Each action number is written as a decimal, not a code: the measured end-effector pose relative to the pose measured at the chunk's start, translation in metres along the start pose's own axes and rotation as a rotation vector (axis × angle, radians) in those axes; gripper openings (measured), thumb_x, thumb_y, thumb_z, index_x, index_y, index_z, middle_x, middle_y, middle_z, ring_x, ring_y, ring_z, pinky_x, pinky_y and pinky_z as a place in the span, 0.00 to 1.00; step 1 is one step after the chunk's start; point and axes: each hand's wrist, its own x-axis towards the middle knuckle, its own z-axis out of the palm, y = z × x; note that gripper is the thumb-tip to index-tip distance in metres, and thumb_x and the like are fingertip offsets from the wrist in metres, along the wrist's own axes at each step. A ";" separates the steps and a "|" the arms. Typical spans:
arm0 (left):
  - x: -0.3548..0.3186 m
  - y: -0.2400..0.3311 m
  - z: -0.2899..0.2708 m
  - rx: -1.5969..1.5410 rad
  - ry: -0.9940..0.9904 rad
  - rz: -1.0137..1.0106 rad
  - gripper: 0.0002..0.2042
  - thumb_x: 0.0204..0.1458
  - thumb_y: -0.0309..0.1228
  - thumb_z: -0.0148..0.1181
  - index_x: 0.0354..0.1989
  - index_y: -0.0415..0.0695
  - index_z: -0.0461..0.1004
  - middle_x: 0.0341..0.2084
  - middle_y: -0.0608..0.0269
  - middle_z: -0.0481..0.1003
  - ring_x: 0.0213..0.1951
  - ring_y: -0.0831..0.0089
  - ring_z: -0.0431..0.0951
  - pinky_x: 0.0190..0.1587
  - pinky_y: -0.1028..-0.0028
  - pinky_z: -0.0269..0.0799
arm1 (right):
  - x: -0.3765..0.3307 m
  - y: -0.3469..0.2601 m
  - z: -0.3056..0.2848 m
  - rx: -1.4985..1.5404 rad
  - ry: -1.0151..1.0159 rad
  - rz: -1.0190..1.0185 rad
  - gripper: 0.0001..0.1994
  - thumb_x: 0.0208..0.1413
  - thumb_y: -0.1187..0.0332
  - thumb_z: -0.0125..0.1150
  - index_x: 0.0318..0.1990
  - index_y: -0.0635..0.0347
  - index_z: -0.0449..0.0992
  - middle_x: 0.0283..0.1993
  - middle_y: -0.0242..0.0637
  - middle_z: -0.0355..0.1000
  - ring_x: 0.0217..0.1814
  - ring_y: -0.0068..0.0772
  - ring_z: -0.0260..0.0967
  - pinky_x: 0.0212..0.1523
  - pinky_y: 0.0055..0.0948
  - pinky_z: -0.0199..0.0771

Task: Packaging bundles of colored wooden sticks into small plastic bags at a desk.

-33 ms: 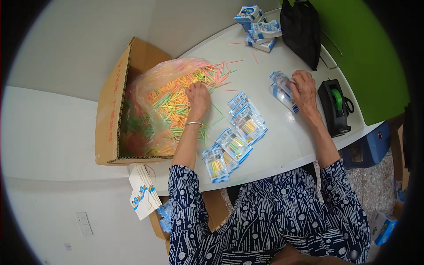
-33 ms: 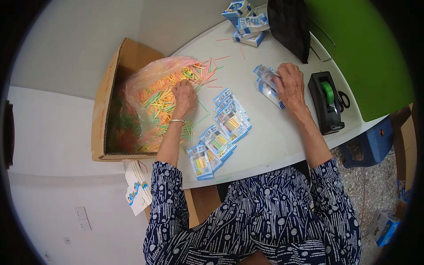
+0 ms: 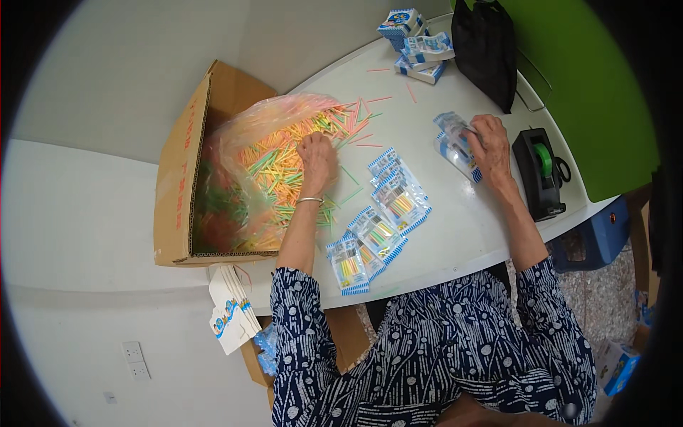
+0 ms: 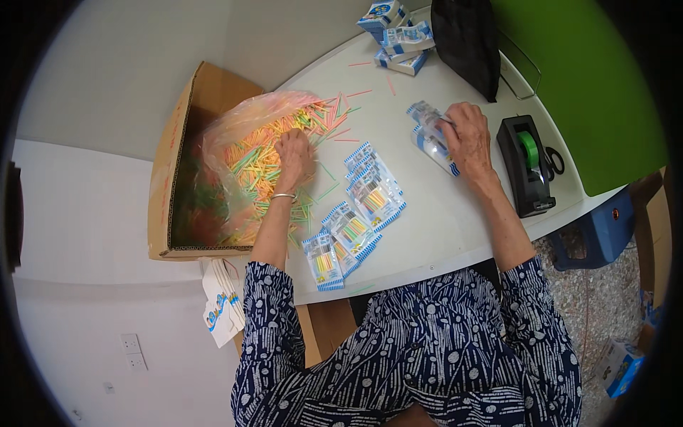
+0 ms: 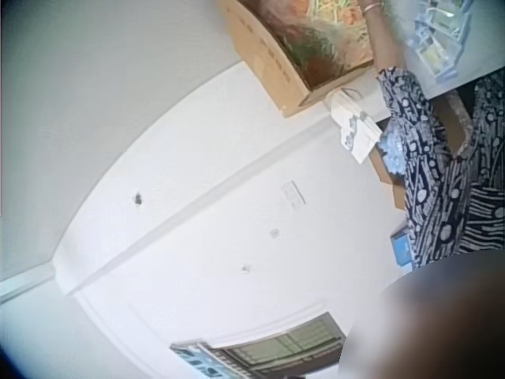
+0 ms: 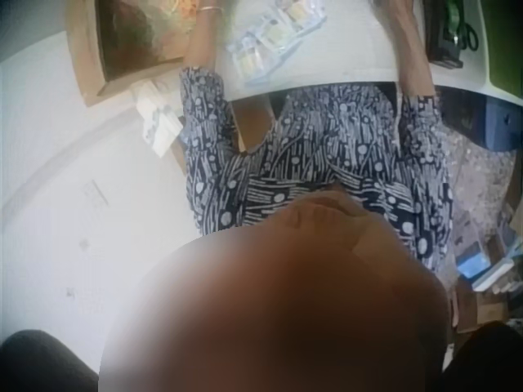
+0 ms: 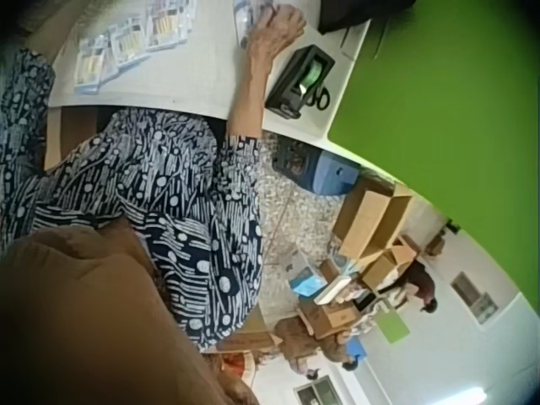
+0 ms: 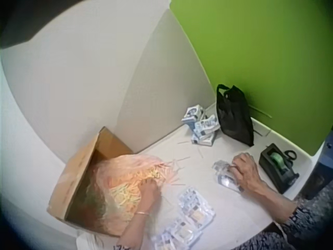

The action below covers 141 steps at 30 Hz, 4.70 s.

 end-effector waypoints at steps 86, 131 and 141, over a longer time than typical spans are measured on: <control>-0.019 0.074 -0.055 -1.956 0.385 -0.834 0.03 0.60 0.27 0.45 0.37 0.43 0.58 0.36 0.59 0.69 0.39 0.71 0.74 0.43 0.72 0.74 | 0.014 -0.170 0.153 2.036 -0.092 1.376 0.13 0.61 0.65 0.51 0.48 0.62 0.69 0.47 0.40 0.72 0.50 0.37 0.69 0.56 0.39 0.68; 0.003 0.062 -0.123 -1.970 0.377 -0.407 0.16 0.64 0.40 0.41 0.40 0.38 0.66 0.38 0.52 0.75 0.43 0.67 0.75 0.49 0.70 0.69 | 0.032 -0.104 0.061 1.199 -0.962 0.399 0.13 0.55 0.60 0.60 0.33 0.62 0.80 0.25 0.23 0.71 0.26 0.10 0.63 0.25 0.14 0.60; -0.015 0.084 -0.126 -1.770 0.083 -0.362 0.17 0.64 0.40 0.39 0.43 0.36 0.68 0.40 0.55 0.75 0.43 0.75 0.71 0.49 0.74 0.66 | 0.022 -0.098 0.059 1.282 -1.010 0.484 0.12 0.55 0.60 0.60 0.32 0.61 0.79 0.26 0.24 0.72 0.25 0.10 0.64 0.25 0.15 0.62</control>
